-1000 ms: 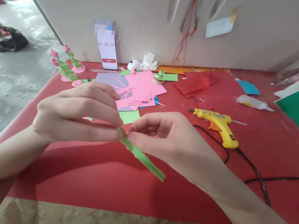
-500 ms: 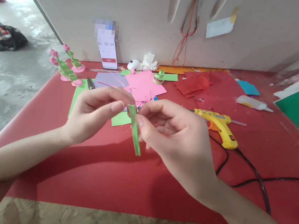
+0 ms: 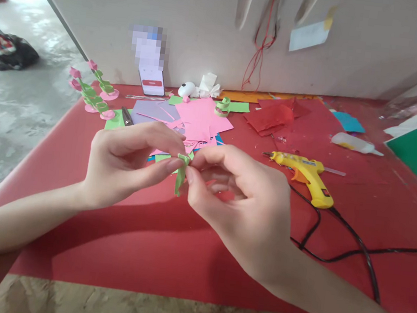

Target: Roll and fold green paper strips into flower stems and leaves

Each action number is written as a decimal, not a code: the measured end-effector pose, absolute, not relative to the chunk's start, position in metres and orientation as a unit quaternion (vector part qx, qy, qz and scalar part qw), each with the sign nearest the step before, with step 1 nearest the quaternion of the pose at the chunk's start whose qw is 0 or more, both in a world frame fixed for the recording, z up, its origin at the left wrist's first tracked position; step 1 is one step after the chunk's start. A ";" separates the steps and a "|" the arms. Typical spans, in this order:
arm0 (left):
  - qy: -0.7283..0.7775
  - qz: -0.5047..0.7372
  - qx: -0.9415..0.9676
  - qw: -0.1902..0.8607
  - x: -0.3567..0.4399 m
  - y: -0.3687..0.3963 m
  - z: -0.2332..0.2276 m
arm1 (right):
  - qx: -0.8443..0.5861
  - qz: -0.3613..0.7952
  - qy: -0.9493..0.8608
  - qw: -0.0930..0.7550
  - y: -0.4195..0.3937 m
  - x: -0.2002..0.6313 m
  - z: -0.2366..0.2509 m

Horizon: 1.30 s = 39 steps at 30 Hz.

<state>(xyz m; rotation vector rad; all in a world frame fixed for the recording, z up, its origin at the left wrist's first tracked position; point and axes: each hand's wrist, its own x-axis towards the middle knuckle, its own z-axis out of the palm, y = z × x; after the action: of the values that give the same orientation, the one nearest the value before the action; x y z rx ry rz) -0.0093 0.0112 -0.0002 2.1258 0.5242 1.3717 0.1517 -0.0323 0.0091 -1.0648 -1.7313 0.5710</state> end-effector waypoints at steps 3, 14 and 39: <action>0.198 0.503 0.807 0.237 -0.011 0.013 0.000 | -0.439 0.199 -0.728 0.488 -0.032 0.153 0.008; 0.234 0.362 0.894 0.121 -0.020 0.008 0.019 | -0.426 0.002 -0.802 0.418 -0.030 0.159 0.014; 0.220 0.454 0.861 0.067 -0.014 0.004 0.010 | -0.526 0.065 -0.718 0.451 -0.039 0.157 0.016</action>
<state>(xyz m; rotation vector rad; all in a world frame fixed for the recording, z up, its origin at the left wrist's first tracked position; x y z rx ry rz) -0.0144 0.0040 0.0096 2.5942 0.6641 1.3700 0.1565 -0.0386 0.0157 -1.3000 -1.7757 0.1616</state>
